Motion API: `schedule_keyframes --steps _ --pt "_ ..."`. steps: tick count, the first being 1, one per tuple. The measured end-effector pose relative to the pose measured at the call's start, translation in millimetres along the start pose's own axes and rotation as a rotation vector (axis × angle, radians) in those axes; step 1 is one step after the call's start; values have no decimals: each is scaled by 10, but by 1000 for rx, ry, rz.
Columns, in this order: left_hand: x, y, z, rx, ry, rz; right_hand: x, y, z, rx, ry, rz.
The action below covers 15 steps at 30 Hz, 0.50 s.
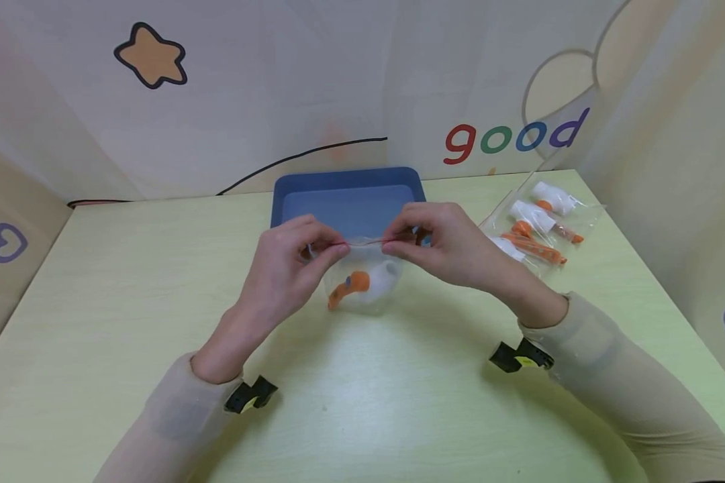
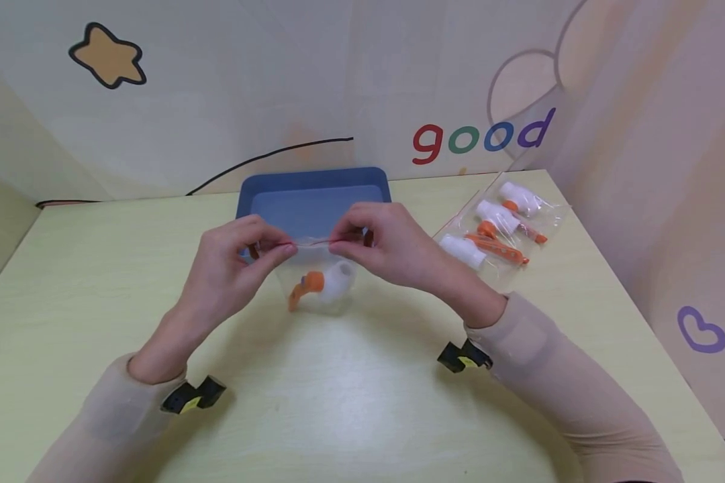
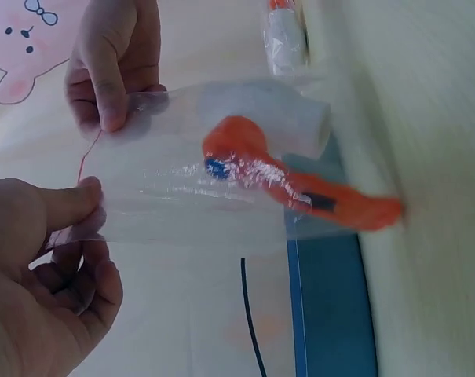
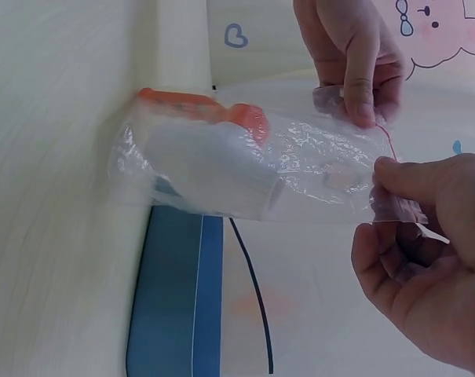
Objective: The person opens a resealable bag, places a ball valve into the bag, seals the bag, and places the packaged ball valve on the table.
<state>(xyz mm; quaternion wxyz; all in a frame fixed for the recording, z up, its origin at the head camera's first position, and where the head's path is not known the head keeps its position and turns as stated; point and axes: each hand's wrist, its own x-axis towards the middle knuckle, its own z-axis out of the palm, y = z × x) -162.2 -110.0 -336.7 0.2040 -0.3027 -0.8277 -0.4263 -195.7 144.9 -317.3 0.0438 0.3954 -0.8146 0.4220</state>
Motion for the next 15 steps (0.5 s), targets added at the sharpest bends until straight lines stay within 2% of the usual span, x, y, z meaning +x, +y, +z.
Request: schedule_keyframes --steps 8,15 --pt "4 36 13 -35 4 11 -4 31 68 -8 10 -34" --pt "12 42 43 8 24 40 24 28 86 -32 33 -99"
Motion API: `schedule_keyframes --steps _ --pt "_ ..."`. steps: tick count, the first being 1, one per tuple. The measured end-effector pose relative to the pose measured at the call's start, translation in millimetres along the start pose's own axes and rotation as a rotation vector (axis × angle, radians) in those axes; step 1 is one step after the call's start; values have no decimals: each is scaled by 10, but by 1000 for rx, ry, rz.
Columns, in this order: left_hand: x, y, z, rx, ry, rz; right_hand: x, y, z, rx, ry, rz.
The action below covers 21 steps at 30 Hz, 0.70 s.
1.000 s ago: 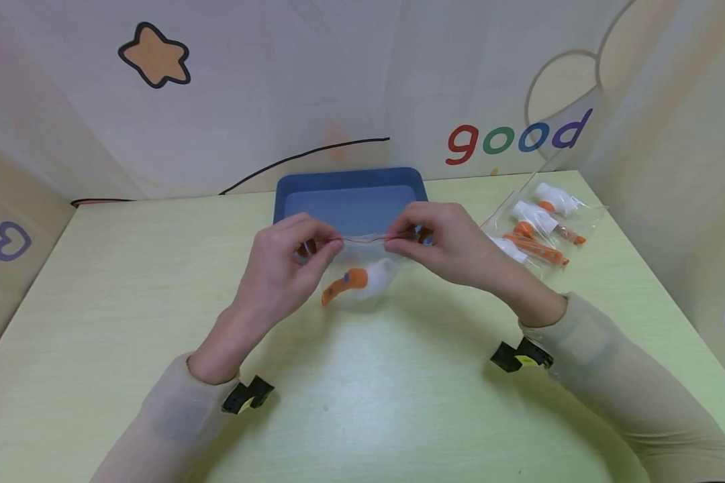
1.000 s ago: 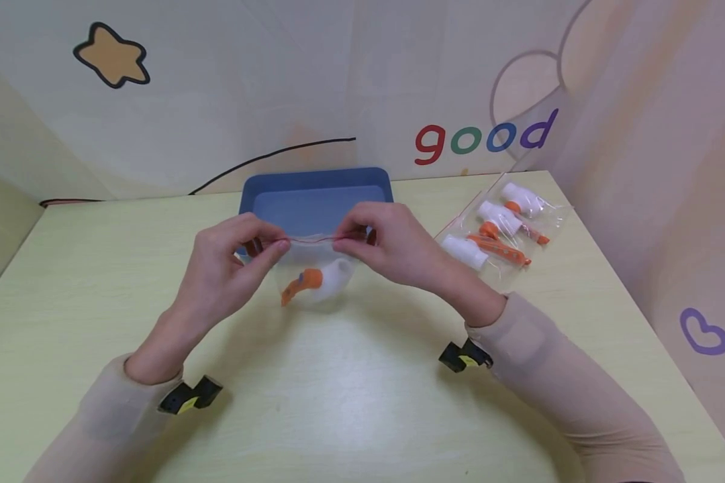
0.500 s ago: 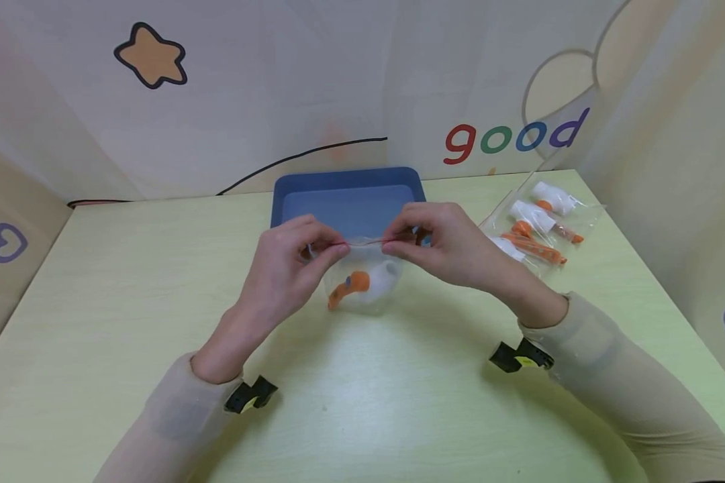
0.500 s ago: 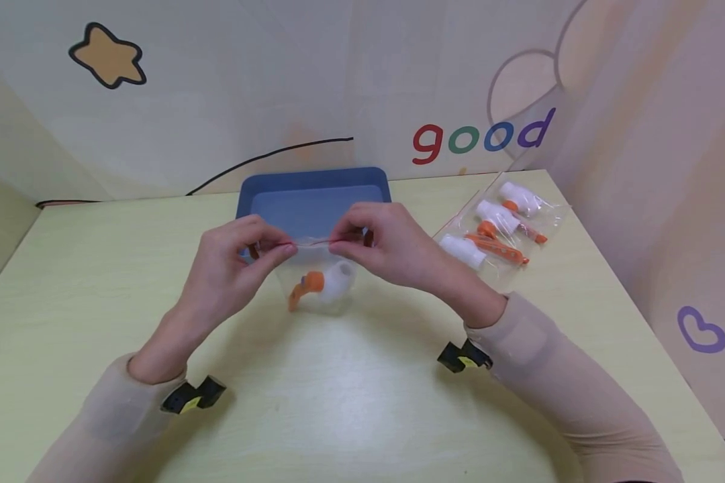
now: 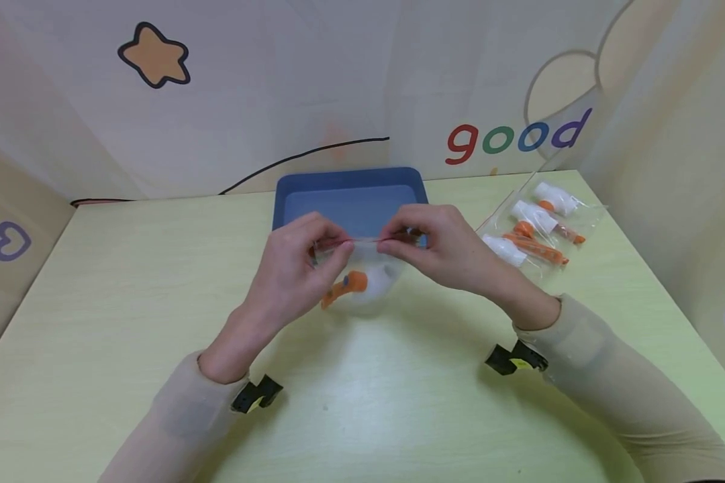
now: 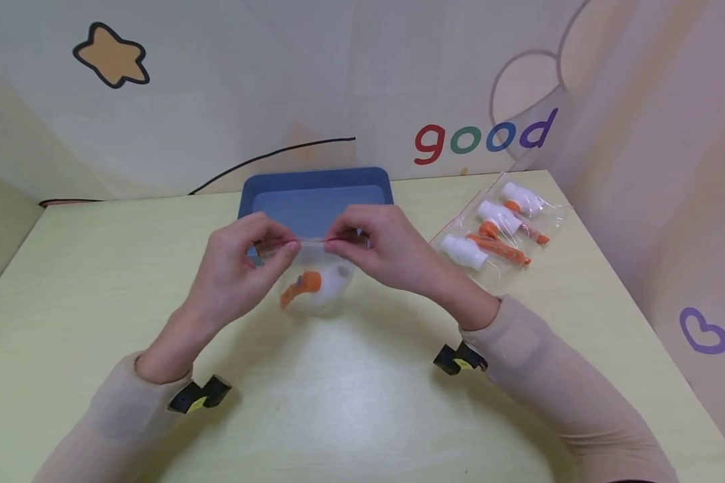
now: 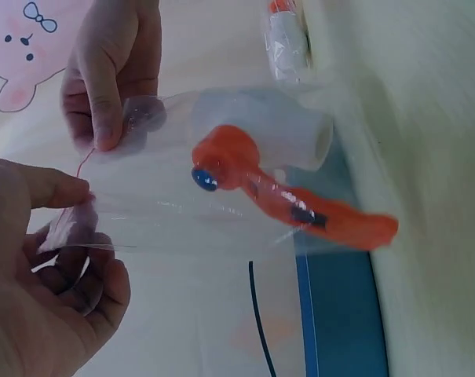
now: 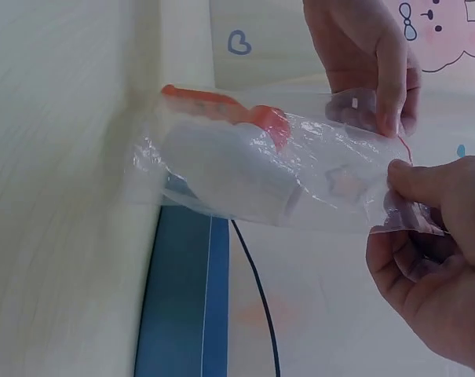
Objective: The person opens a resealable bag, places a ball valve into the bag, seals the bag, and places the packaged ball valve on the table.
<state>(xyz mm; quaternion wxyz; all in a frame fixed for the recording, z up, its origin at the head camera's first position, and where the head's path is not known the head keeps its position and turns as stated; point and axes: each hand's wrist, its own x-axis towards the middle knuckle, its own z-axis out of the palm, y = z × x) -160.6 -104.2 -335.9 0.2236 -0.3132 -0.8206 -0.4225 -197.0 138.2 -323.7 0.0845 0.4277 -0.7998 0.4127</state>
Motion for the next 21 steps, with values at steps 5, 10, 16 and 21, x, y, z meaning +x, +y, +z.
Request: schedule_keyframes --steps 5,10,16,21 --pt "4 -1 14 0 -23 15 15 -31 -15 -17 -1 -47" --pt "13 12 33 -19 -44 28 17 -52 -4 -13 3 -59" --pt "20 29 68 -30 -29 55 11 -52 12 3 18 -65" --pt "27 38 100 -16 -23 73 14 -45 34 31 19 -68"
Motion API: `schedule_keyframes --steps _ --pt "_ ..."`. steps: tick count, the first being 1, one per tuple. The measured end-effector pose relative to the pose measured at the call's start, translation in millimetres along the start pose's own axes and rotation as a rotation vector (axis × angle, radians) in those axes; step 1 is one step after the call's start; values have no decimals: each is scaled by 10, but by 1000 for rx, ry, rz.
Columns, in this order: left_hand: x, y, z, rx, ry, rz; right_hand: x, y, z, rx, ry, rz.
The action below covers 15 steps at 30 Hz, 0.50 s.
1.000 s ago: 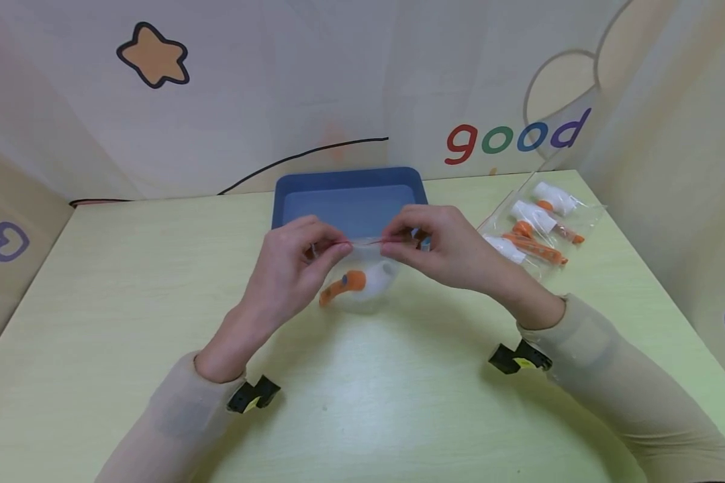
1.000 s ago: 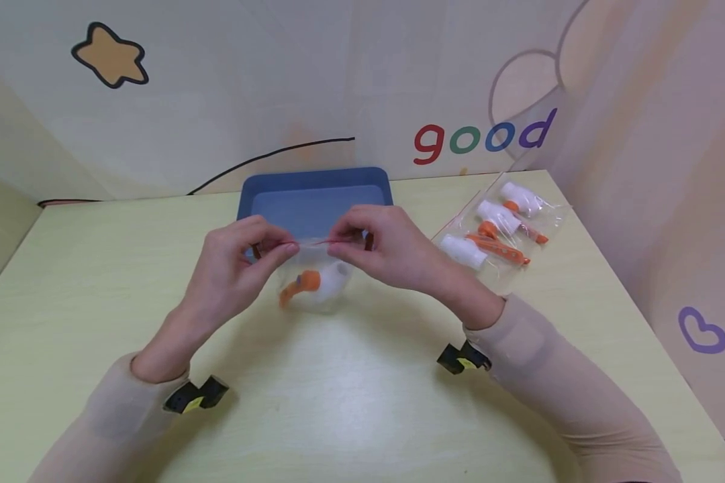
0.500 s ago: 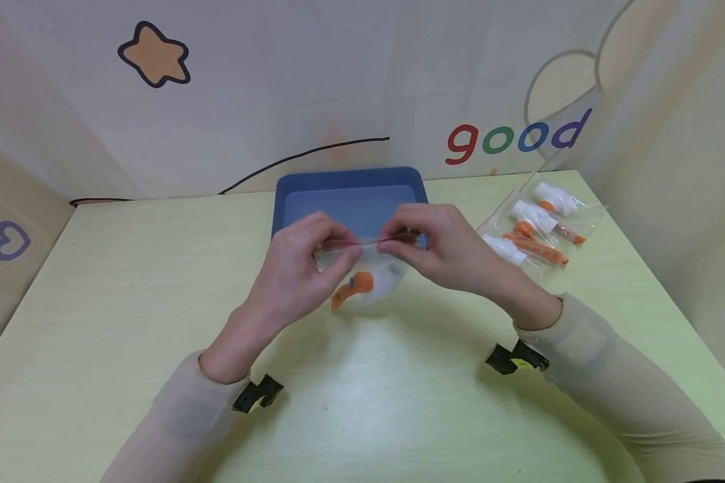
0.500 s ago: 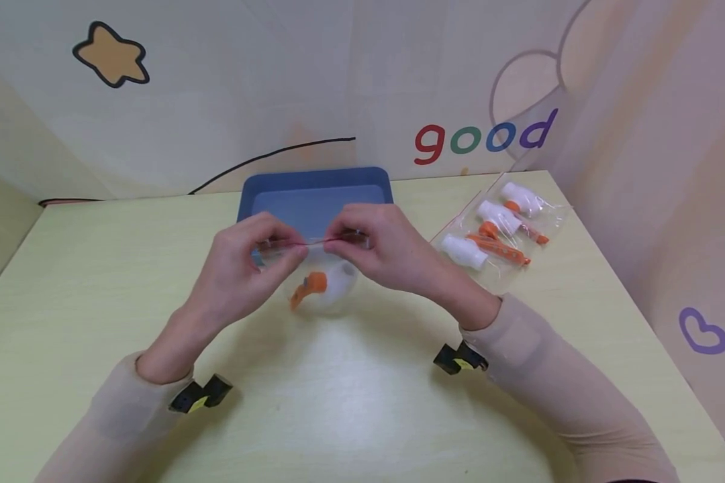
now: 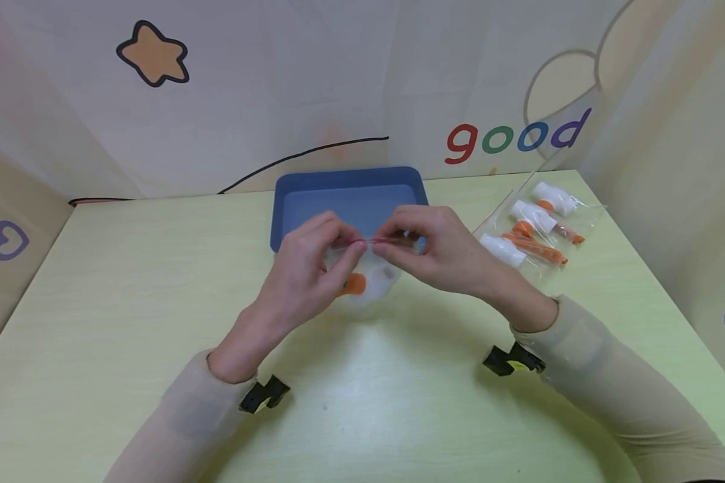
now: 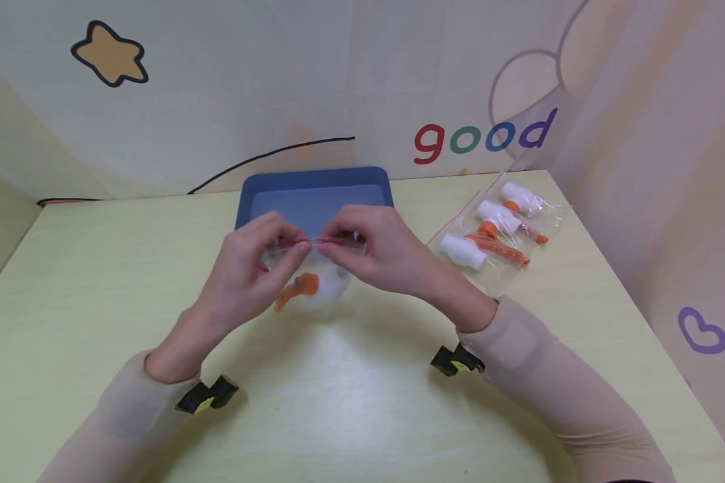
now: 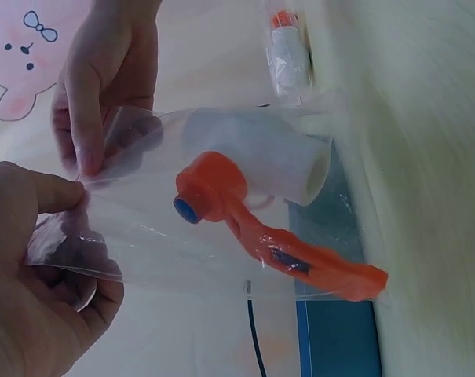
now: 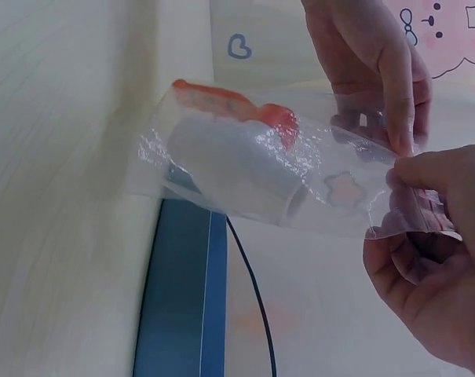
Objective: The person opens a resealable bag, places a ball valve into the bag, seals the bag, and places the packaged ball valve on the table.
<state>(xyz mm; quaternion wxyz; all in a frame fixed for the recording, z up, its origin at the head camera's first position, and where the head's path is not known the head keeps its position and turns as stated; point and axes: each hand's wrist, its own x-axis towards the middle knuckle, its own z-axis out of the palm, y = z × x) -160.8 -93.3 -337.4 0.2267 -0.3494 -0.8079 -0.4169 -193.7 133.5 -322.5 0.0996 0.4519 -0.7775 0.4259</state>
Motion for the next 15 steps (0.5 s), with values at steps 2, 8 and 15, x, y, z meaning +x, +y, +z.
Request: schedule_keyframes --steps 2,8,15 --pt "1 2 10 8 0 4 -1 6 12 3 4 -5" --pt "-9 5 32 33 -10 8 -10 6 34 -9 16 -29" --pt "-15 10 55 71 -18 19 -20 6 33 -66 1 -48"
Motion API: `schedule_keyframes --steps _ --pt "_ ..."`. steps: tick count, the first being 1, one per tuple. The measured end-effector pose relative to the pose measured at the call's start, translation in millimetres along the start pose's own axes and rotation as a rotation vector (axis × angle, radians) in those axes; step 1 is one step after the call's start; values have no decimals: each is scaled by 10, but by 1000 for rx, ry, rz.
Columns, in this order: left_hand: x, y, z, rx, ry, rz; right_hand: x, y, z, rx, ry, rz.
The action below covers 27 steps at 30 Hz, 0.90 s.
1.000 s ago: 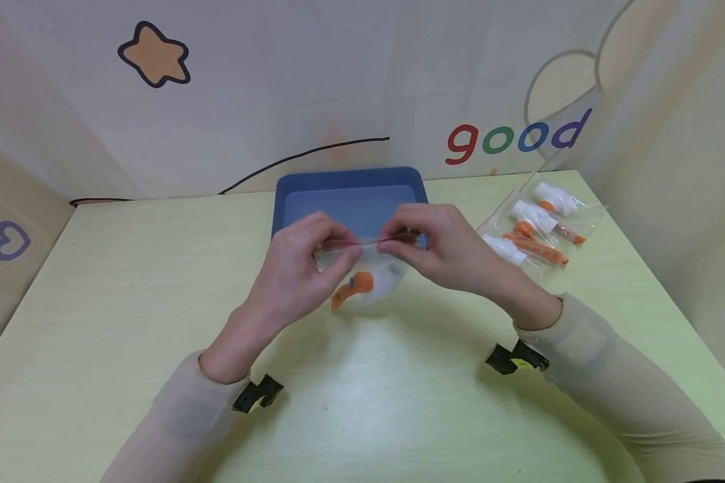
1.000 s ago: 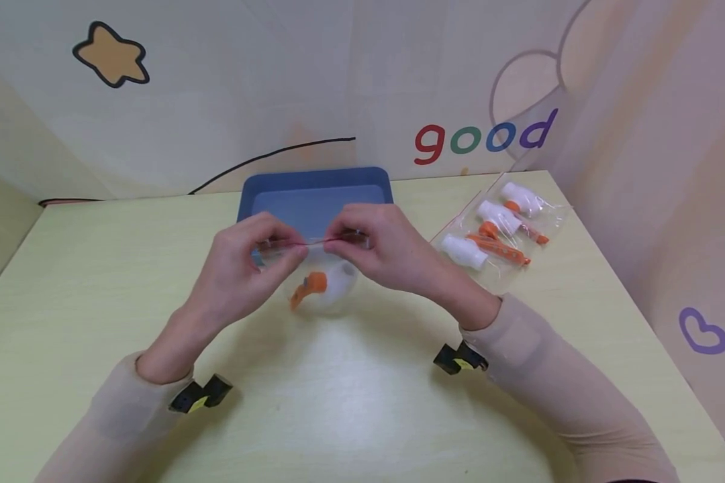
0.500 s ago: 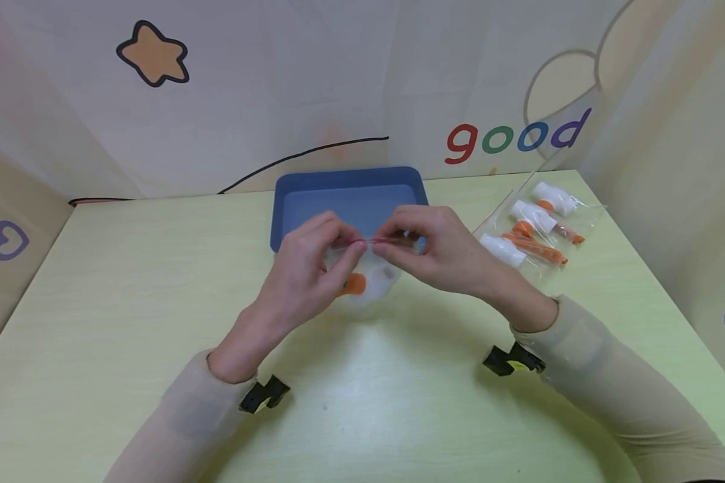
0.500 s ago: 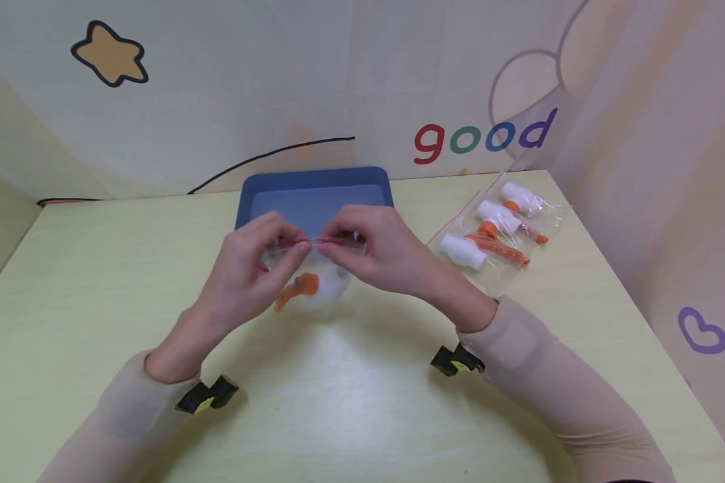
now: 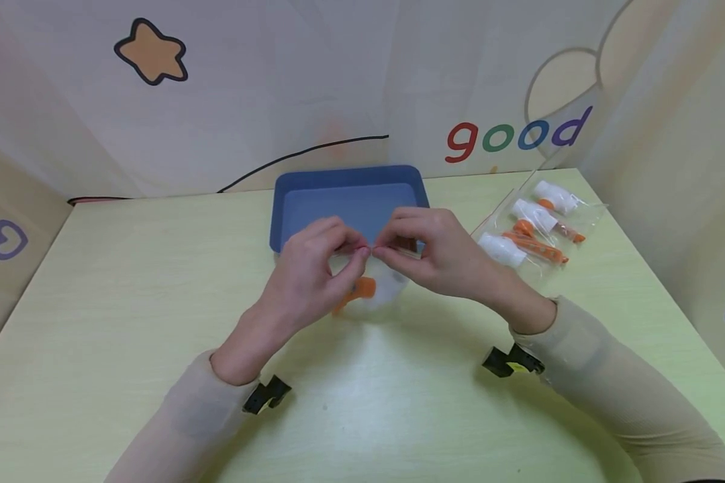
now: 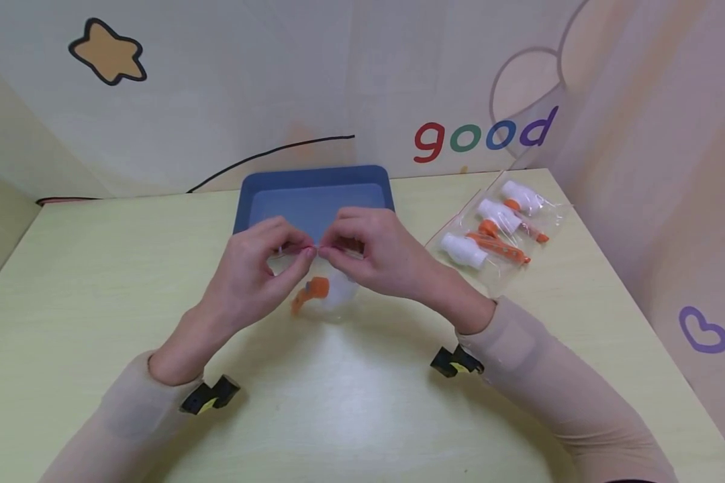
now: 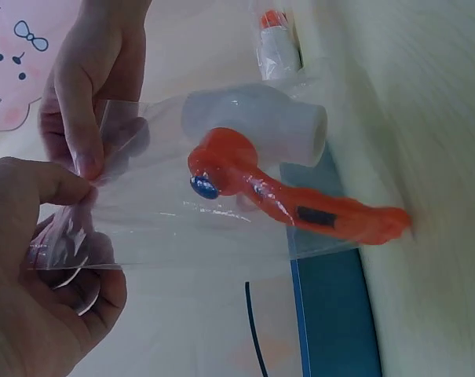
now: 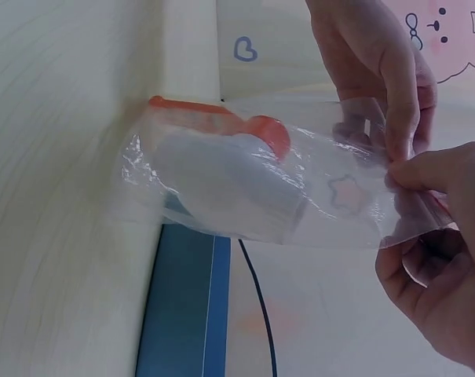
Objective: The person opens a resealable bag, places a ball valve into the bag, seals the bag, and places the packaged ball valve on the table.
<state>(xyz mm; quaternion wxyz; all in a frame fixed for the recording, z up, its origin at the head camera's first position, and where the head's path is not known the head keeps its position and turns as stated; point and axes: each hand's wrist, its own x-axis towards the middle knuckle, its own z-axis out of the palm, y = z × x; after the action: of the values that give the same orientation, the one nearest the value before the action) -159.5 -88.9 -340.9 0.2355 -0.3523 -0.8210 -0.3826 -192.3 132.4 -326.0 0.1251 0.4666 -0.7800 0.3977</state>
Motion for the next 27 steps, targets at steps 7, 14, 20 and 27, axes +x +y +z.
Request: schedule_keyframes --steps 7,14,20,27 --pt "2 -10 20 40 -12 24 -24 -22 -58 -74 -36 16" --pt "7 -23 -23 11 -26 16 -58 -7 -125 -107 -87 70" --pt "22 -35 -54 18 -44 7 -43 -7 -133 -129 -118 80" --pt "32 -19 -79 28 -58 -5 -39 3 -143 -163 -130 81"
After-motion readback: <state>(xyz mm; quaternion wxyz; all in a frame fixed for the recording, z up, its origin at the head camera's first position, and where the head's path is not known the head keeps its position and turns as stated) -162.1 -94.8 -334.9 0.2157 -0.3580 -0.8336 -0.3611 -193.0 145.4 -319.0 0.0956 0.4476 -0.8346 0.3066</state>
